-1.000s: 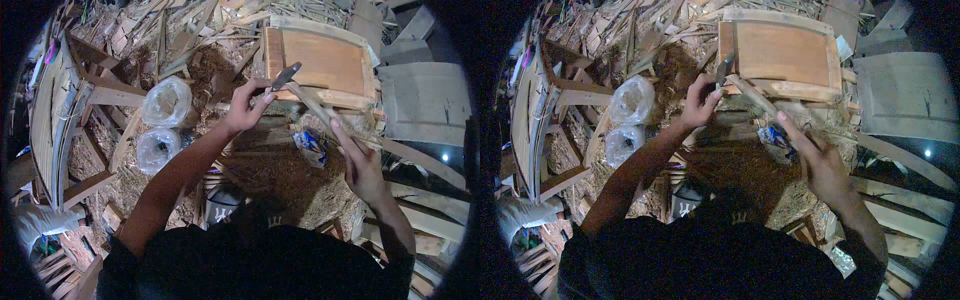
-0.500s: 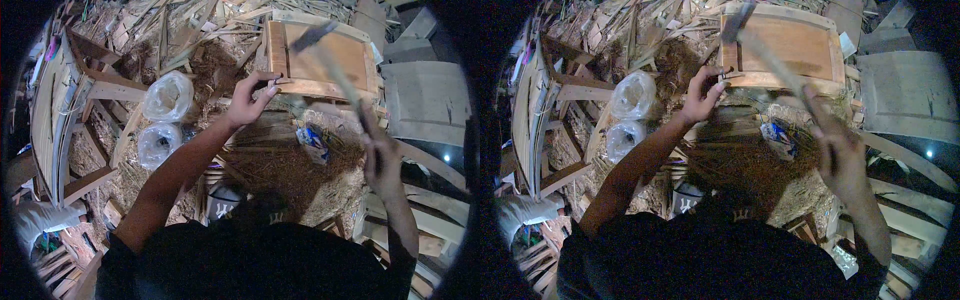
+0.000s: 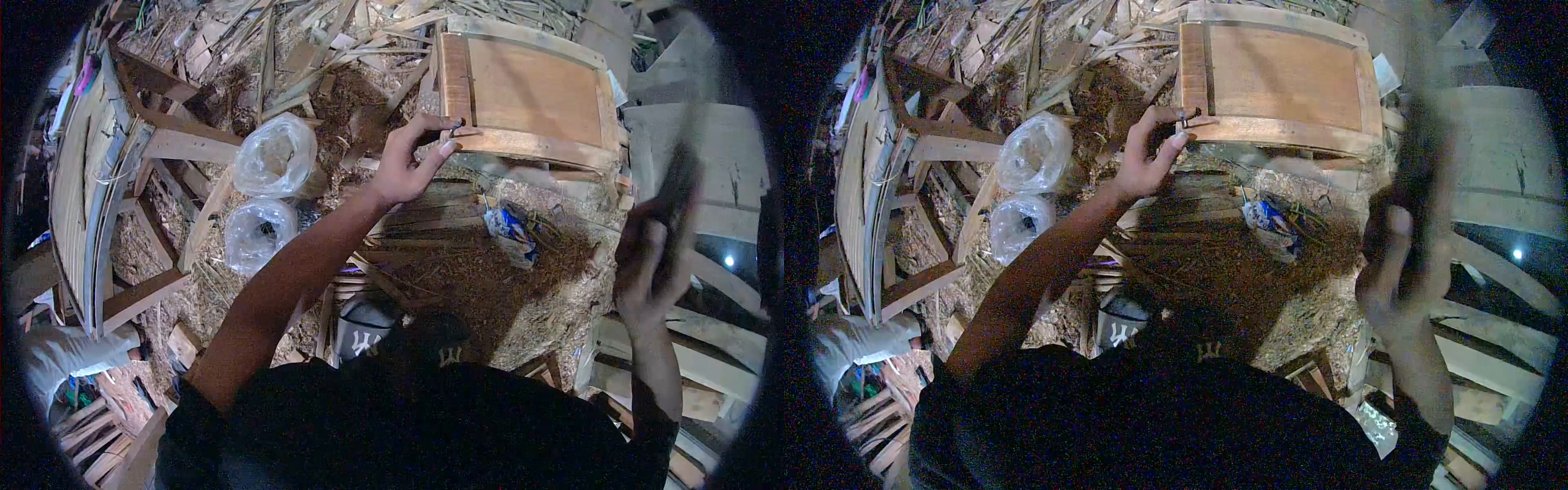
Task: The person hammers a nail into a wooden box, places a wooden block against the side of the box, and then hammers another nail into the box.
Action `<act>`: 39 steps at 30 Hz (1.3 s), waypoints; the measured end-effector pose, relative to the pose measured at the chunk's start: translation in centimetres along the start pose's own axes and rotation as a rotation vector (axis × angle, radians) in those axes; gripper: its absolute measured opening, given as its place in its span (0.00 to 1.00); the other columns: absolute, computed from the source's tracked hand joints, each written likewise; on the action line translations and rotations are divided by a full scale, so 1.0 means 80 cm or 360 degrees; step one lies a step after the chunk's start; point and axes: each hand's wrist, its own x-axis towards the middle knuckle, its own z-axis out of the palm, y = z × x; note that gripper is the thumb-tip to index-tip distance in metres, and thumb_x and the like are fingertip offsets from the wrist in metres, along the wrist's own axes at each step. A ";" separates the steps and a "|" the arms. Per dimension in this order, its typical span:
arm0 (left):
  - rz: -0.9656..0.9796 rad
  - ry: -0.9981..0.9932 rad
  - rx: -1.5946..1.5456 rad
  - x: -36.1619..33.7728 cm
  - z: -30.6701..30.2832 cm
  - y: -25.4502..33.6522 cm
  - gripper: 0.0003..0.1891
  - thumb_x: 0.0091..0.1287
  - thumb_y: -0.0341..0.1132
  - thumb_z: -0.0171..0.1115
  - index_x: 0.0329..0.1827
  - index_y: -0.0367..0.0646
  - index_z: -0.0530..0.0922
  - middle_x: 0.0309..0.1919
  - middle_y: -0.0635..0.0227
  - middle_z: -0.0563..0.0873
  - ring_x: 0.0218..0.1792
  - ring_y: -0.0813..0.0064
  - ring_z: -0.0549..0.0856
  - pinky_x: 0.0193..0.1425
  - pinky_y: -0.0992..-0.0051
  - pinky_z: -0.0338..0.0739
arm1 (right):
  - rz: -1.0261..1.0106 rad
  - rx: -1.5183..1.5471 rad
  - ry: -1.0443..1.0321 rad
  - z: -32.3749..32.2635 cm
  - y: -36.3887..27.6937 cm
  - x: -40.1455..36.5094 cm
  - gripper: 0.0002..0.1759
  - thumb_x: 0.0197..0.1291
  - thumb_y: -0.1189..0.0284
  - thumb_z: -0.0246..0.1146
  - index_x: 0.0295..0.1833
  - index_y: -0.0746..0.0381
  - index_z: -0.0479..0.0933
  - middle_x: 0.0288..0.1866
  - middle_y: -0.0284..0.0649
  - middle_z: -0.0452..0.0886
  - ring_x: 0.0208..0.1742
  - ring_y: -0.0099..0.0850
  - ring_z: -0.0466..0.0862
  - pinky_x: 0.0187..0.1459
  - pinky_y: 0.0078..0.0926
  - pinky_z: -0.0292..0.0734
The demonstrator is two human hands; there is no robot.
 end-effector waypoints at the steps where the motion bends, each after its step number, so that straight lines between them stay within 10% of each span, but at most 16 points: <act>1: 0.0028 0.0008 0.0021 0.001 0.000 0.003 0.16 0.69 0.32 0.65 0.56 0.33 0.78 0.47 0.53 0.87 0.52 0.66 0.87 0.59 0.68 0.77 | -0.0042 0.0360 0.0086 0.011 0.037 -0.023 0.29 0.73 0.79 0.48 0.78 0.66 0.58 0.57 0.47 0.82 0.51 0.37 0.84 0.46 0.32 0.79; 2: 0.0057 0.0013 0.0041 0.001 0.000 0.005 0.16 0.69 0.32 0.65 0.56 0.33 0.78 0.47 0.53 0.87 0.51 0.65 0.87 0.59 0.67 0.77 | -0.0083 0.0719 0.0177 0.016 0.057 -0.035 0.30 0.72 0.79 0.48 0.78 0.67 0.58 0.59 0.48 0.82 0.56 0.40 0.83 0.51 0.34 0.78; 3: 0.0063 0.0010 0.0038 -0.001 0.000 0.003 0.16 0.69 0.32 0.65 0.56 0.33 0.78 0.47 0.53 0.87 0.51 0.65 0.87 0.59 0.67 0.77 | -0.0896 -0.0340 -0.0027 0.027 0.030 0.001 0.45 0.61 0.86 0.58 0.83 0.53 0.54 0.57 0.52 0.83 0.32 0.28 0.79 0.35 0.28 0.76; 6: 0.0087 0.0024 -0.0055 0.003 0.000 -0.002 0.15 0.69 0.31 0.65 0.55 0.33 0.78 0.47 0.53 0.88 0.51 0.65 0.87 0.59 0.67 0.78 | -0.0258 -0.0305 -0.0783 0.024 -0.006 0.018 0.29 0.75 0.77 0.48 0.79 0.67 0.57 0.56 0.46 0.83 0.50 0.43 0.84 0.51 0.33 0.77; 9: 0.0026 0.0002 -0.0086 0.000 0.000 0.007 0.15 0.69 0.31 0.64 0.55 0.32 0.78 0.47 0.53 0.87 0.50 0.65 0.87 0.59 0.67 0.78 | -0.0520 -0.0182 -0.0399 0.009 0.004 0.014 0.29 0.76 0.75 0.48 0.80 0.64 0.55 0.55 0.45 0.83 0.50 0.42 0.84 0.50 0.31 0.77; 11: 0.0124 0.0001 0.0040 0.001 0.000 0.002 0.15 0.70 0.30 0.63 0.56 0.32 0.77 0.48 0.53 0.87 0.51 0.66 0.87 0.59 0.68 0.78 | 0.0291 0.0246 0.0172 -0.006 -0.027 0.012 0.28 0.77 0.72 0.49 0.79 0.65 0.58 0.60 0.48 0.82 0.56 0.44 0.83 0.56 0.30 0.76; 13: 0.0132 0.0013 0.0050 0.002 0.000 0.005 0.15 0.70 0.30 0.63 0.56 0.32 0.77 0.48 0.53 0.87 0.50 0.67 0.87 0.59 0.68 0.78 | 0.0001 0.0724 0.0414 0.021 0.012 0.006 0.26 0.78 0.71 0.49 0.78 0.64 0.61 0.61 0.46 0.81 0.45 0.35 0.84 0.46 0.25 0.78; 15: 0.0153 0.0020 0.0061 0.000 0.000 0.006 0.16 0.70 0.31 0.63 0.57 0.32 0.77 0.48 0.53 0.87 0.50 0.67 0.87 0.60 0.68 0.78 | -0.0368 -0.0258 -0.0643 0.043 0.031 0.012 0.32 0.70 0.84 0.49 0.80 0.64 0.57 0.59 0.51 0.84 0.31 0.29 0.82 0.44 0.31 0.82; 16: 0.0081 0.0005 -0.0002 -0.002 -0.001 0.005 0.16 0.70 0.31 0.63 0.57 0.32 0.77 0.48 0.53 0.87 0.51 0.68 0.87 0.60 0.68 0.78 | -0.0370 -0.0264 -0.0627 0.036 0.023 0.011 0.32 0.70 0.84 0.49 0.80 0.64 0.57 0.59 0.51 0.84 0.31 0.29 0.82 0.44 0.31 0.82; 19: 0.0010 -0.0009 -0.0026 -0.003 -0.004 0.006 0.17 0.69 0.32 0.65 0.57 0.33 0.78 0.48 0.54 0.87 0.52 0.67 0.87 0.60 0.68 0.78 | -0.0148 0.0027 -0.0710 0.027 -0.001 0.003 0.30 0.71 0.83 0.48 0.79 0.66 0.59 0.62 0.54 0.81 0.53 0.43 0.86 0.58 0.38 0.79; 21: 0.0061 -0.0017 0.0005 0.005 -0.004 0.002 0.17 0.68 0.32 0.66 0.57 0.33 0.78 0.48 0.54 0.86 0.53 0.67 0.86 0.60 0.68 0.78 | -0.0079 0.0048 -0.0125 0.029 0.007 0.014 0.32 0.70 0.83 0.49 0.79 0.58 0.61 0.66 0.57 0.78 0.67 0.46 0.80 0.64 0.41 0.75; 22: 0.0122 -0.0083 0.0008 0.004 -0.004 -0.005 0.20 0.67 0.31 0.68 0.60 0.36 0.75 0.49 0.55 0.86 0.54 0.69 0.85 0.61 0.69 0.76 | -0.0293 0.0080 -0.0022 0.032 0.005 0.027 0.31 0.72 0.83 0.50 0.79 0.63 0.59 0.76 0.50 0.69 0.75 0.34 0.70 0.70 0.32 0.66; 39: 0.0117 -0.0110 0.0302 0.009 -0.004 -0.006 0.26 0.61 0.33 0.76 0.61 0.40 0.76 0.53 0.55 0.86 0.56 0.58 0.87 0.60 0.65 0.81 | 0.0015 0.0027 -0.0231 0.070 0.070 0.068 0.31 0.67 0.72 0.65 0.75 0.54 0.68 0.58 0.54 0.84 0.54 0.44 0.88 0.54 0.35 0.81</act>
